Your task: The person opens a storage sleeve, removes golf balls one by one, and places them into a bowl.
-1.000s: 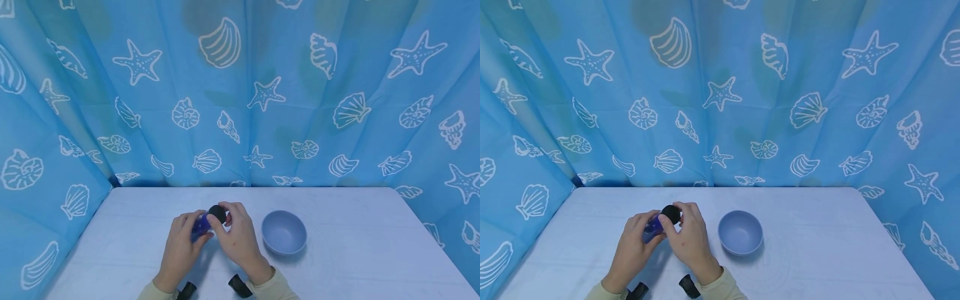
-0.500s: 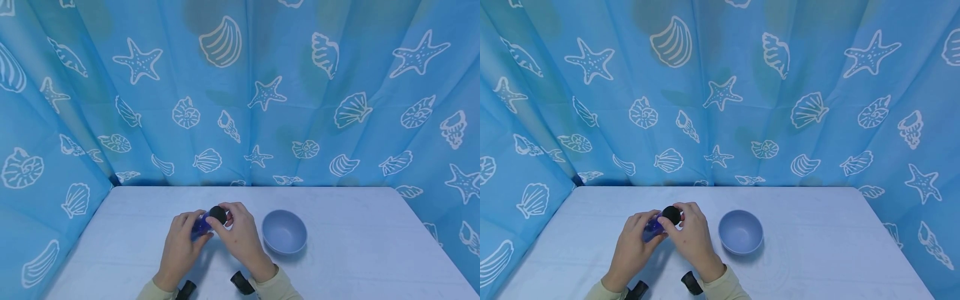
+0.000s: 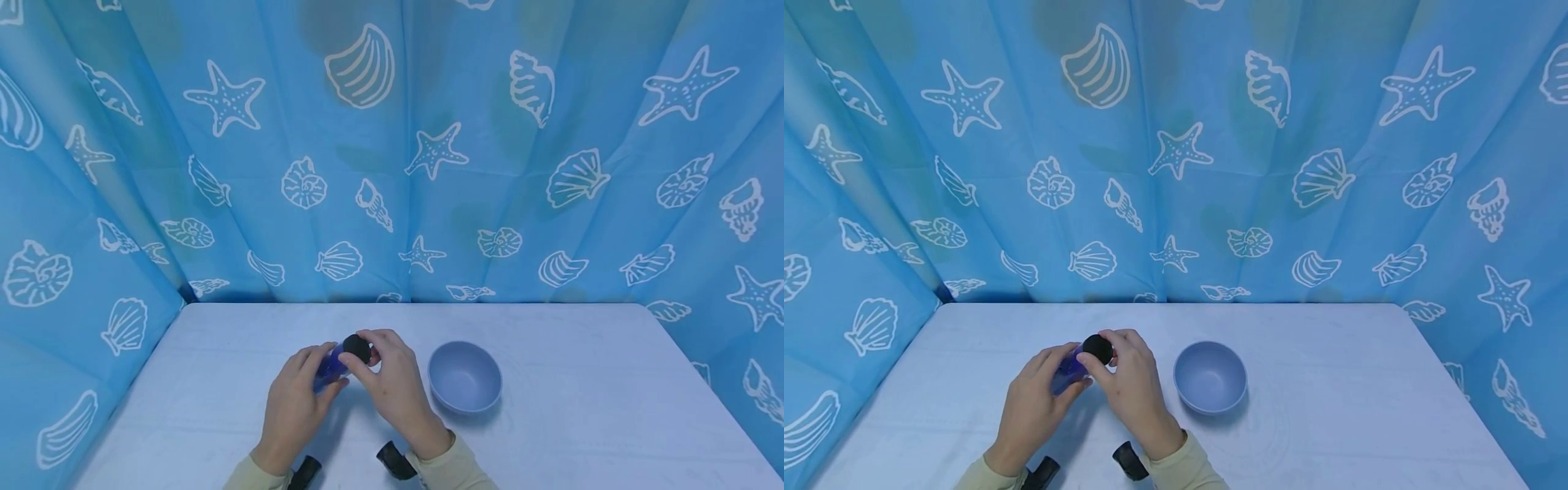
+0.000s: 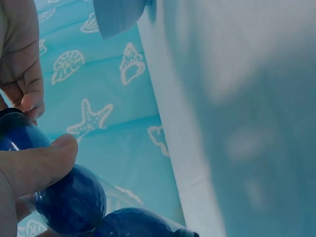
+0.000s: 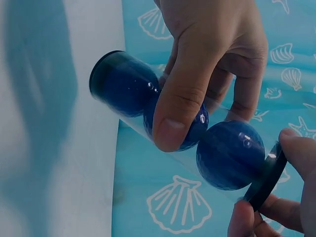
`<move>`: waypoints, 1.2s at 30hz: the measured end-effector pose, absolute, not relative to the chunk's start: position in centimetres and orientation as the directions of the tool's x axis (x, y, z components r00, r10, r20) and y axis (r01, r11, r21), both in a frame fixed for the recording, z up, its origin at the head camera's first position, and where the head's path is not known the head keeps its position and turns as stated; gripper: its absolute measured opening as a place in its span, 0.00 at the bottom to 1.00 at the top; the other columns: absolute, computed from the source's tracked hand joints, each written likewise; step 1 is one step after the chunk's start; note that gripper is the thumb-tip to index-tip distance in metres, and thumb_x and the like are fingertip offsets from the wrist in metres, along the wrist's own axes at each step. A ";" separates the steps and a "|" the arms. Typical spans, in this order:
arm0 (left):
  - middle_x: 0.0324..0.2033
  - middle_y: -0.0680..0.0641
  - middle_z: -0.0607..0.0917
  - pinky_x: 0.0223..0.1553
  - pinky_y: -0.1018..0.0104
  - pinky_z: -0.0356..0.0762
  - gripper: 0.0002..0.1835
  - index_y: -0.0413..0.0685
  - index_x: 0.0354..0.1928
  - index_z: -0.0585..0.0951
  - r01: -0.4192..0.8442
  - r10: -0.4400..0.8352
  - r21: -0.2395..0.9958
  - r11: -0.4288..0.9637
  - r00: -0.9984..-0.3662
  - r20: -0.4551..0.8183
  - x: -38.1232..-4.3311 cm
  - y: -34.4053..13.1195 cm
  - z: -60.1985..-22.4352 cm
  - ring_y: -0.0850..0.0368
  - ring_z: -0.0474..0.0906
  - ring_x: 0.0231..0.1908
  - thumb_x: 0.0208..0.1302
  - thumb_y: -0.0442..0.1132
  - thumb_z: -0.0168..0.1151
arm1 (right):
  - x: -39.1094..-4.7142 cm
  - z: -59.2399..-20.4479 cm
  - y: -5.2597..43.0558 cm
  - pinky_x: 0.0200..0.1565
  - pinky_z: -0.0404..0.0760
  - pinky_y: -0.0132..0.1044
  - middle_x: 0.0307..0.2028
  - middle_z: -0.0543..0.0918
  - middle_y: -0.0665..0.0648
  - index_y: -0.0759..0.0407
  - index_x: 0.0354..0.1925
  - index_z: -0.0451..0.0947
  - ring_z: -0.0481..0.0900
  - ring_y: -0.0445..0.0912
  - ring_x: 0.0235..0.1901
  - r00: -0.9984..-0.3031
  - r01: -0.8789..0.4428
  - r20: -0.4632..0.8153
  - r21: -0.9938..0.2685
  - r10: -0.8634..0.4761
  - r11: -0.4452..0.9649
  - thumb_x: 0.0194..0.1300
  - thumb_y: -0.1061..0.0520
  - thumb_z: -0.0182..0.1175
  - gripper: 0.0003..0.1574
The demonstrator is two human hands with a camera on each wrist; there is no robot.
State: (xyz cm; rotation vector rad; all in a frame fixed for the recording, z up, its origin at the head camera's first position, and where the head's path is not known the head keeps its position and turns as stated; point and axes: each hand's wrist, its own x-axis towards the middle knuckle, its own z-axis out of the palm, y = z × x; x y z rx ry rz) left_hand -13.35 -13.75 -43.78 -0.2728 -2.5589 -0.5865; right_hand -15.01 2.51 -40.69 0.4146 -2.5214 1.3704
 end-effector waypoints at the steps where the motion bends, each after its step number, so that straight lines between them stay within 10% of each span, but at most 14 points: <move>1: 0.49 0.41 0.84 0.49 0.45 0.83 0.33 0.47 0.59 0.79 0.295 0.083 0.356 0.887 -0.858 0.506 -13.3 -13.8 -43.8 0.44 0.83 0.50 0.50 0.44 0.82 | -15.0 -40.7 2.5 0.31 0.73 0.29 0.44 0.81 0.54 0.60 0.57 0.81 0.73 0.41 0.33 -0.931 -0.358 0.340 -0.775 -0.135 0.521 0.67 0.40 0.66 0.31; 36: 0.49 0.39 0.82 0.50 0.44 0.83 0.33 0.46 0.60 0.79 0.296 0.072 0.409 0.863 -0.875 0.479 -13.2 -14.0 -43.5 0.42 0.82 0.51 0.51 0.43 0.81 | -15.3 -40.4 3.2 0.41 0.81 0.36 0.48 0.81 0.56 0.60 0.61 0.79 0.79 0.42 0.40 -0.919 -0.394 0.327 -0.788 -0.221 0.473 0.69 0.41 0.63 0.31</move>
